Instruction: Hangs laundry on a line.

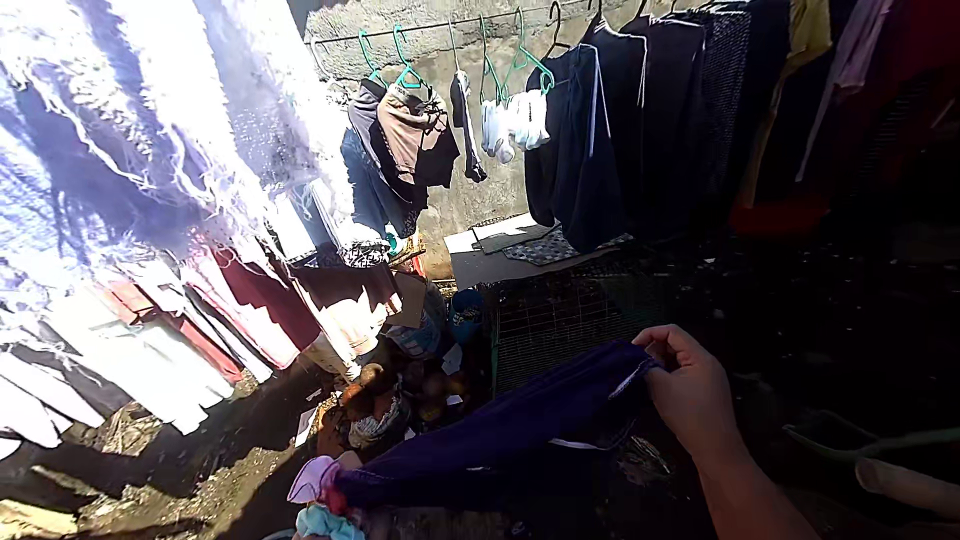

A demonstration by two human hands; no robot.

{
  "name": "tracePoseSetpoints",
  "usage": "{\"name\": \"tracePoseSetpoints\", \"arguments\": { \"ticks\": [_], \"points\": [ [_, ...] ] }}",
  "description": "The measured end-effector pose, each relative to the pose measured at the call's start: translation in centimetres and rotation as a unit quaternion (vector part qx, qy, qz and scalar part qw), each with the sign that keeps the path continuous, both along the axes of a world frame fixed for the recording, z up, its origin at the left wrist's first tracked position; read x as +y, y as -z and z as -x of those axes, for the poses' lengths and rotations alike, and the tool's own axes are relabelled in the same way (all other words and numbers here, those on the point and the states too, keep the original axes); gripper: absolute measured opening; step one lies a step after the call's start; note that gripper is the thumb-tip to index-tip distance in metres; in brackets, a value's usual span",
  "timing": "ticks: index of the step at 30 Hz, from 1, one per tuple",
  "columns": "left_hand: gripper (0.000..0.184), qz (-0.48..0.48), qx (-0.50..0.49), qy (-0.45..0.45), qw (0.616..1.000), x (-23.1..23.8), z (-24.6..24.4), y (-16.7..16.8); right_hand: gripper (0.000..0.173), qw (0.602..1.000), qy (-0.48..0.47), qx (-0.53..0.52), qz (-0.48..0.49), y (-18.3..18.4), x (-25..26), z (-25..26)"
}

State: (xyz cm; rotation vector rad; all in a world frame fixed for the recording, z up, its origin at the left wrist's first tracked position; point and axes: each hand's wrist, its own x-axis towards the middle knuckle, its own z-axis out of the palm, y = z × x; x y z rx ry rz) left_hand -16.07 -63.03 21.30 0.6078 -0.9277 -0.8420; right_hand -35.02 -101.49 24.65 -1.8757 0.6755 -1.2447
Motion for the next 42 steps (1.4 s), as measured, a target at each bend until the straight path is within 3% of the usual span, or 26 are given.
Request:
{"name": "tracePoseSetpoints", "arguments": {
  "ticks": [2,4,7,9,10,12,14,16,18,22,24,26,29,30,33,35,36,40,42],
  "points": [
    [0.020,0.006,-0.013,-0.037,0.999,1.0,-1.3,1.9,0.014,0.991,-0.027,0.018,-0.130,0.4,0.1,-0.2],
    [0.016,-0.053,-0.017,-0.111,0.992,0.5,0.7,-1.0,0.027,0.955,-0.109,-0.002,-0.275,0.1,1.0,-0.7],
    [0.022,-0.165,-0.050,-0.238,0.956,-0.8,3.7,-5.4,0.026,0.877,-0.193,-0.101,-0.428,-0.3,2.0,-1.2],
    [0.026,-0.197,-0.058,-0.242,0.948,-1.6,4.0,-6.6,0.017,0.842,-0.222,-0.152,-0.467,0.3,2.6,-2.2],
    [0.025,-0.206,-0.052,-0.229,0.950,-2.0,4.2,-6.9,0.013,0.837,-0.247,-0.130,-0.470,1.1,3.1,-2.7],
    [0.019,-0.221,-0.015,-0.206,0.953,-3.1,4.6,-7.2,0.033,0.822,-0.322,0.022,-0.469,3.6,4.0,-3.5],
    [0.012,-0.234,0.011,-0.182,0.955,-4.0,4.4,-6.4,0.042,0.765,-0.384,0.136,-0.499,6.3,5.7,-3.8],
    [0.012,-0.249,-0.002,-0.139,0.958,-4.3,4.0,-5.4,0.046,0.708,-0.433,0.144,-0.540,8.3,7.8,-3.5],
    [0.019,-0.284,-0.026,-0.106,0.952,-4.4,3.6,-4.5,0.053,0.676,-0.493,0.142,-0.529,9.9,9.6,-3.2],
    [0.039,-0.318,-0.037,-0.107,0.941,-3.4,3.7,-4.0,0.061,0.735,-0.544,0.197,-0.354,10.8,12.3,-3.7],
    [0.034,-0.300,-0.011,-0.147,0.942,-2.7,4.3,-4.5,0.058,0.756,-0.555,0.227,-0.262,9.8,13.3,-4.1],
    [0.033,-0.258,-0.002,-0.151,0.954,-1.9,4.6,-4.8,0.067,0.771,-0.553,0.259,-0.182,9.2,14.5,-4.7],
    [0.031,-0.226,-0.014,-0.149,0.962,-1.2,5.0,-5.3,0.076,0.823,-0.507,0.237,-0.101,11.0,16.7,-6.2],
    [0.028,-0.229,-0.016,-0.148,0.962,-1.0,5.0,-5.3,0.071,0.839,-0.486,0.226,-0.088,11.6,17.1,-6.8],
    [0.031,-0.248,-0.025,-0.195,0.949,-0.7,5.5,-6.1,0.030,0.866,-0.456,0.199,-0.048,12.2,17.0,-8.4],
    [0.055,-0.265,-0.043,-0.242,0.933,-0.2,5.1,-6.4,0.026,0.848,-0.485,0.203,-0.065,11.2,15.6,-8.5],
    [0.064,-0.283,-0.055,-0.271,0.918,0.2,4.7,-6.5,0.026,0.834,-0.500,0.198,-0.119,10.5,14.7,-8.4],
    [0.030,-0.338,-0.034,-0.367,0.866,1.9,3.1,-6.6,0.021,0.779,-0.452,0.091,-0.425,6.8,12.2,-7.4],
    [0.019,-0.346,-0.022,-0.368,0.863,2.3,2.6,-6.4,0.020,0.780,-0.449,0.131,-0.416,5.6,11.2,-6.9]
  ]
}}
